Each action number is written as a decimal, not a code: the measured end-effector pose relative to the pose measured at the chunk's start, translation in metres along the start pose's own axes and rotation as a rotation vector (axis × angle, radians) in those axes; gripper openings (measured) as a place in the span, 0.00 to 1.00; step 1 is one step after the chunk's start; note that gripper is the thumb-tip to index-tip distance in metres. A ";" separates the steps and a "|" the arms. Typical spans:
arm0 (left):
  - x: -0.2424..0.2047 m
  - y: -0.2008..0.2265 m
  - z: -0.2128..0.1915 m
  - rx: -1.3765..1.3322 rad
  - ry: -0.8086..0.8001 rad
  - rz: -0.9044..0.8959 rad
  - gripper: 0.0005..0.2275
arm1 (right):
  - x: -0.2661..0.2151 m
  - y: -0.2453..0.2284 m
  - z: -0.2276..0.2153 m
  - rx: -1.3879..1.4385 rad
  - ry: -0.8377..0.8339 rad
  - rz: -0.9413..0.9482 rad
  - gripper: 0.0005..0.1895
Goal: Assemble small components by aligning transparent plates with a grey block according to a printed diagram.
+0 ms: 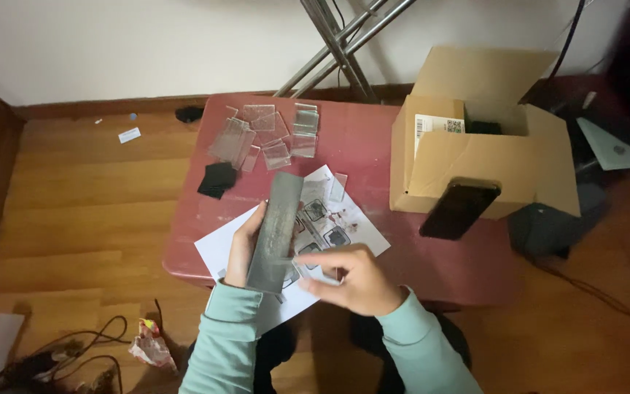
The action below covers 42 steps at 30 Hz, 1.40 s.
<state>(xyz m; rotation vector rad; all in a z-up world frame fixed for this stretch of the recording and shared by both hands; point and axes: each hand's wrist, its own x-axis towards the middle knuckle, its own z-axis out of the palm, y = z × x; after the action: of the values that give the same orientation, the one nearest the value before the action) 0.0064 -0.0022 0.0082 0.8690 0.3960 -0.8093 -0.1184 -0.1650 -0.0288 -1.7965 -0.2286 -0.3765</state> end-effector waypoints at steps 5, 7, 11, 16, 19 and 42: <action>0.005 0.000 -0.003 0.045 -0.043 0.042 0.22 | 0.010 -0.001 -0.015 0.012 0.304 0.171 0.18; 0.007 0.001 -0.004 0.079 -0.093 0.068 0.24 | 0.010 -0.003 -0.016 0.105 0.397 0.258 0.18; 0.007 -0.002 -0.006 0.084 -0.121 0.097 0.26 | 0.012 0.014 -0.014 0.420 0.520 0.374 0.25; 0.013 -0.003 -0.010 0.043 -0.109 0.089 0.25 | 0.014 0.034 -0.009 0.314 0.532 0.374 0.23; 0.017 -0.004 -0.015 0.077 -0.122 0.113 0.27 | 0.014 0.037 -0.009 0.240 0.564 0.352 0.17; 0.021 -0.002 -0.017 -0.011 -0.171 0.087 0.29 | 0.015 -0.006 0.005 0.021 0.205 0.187 0.27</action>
<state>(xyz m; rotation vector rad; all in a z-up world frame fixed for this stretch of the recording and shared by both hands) 0.0186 0.0011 -0.0154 0.7950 0.2106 -0.7929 -0.1059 -0.1597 -0.0188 -1.7280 0.0787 -0.4189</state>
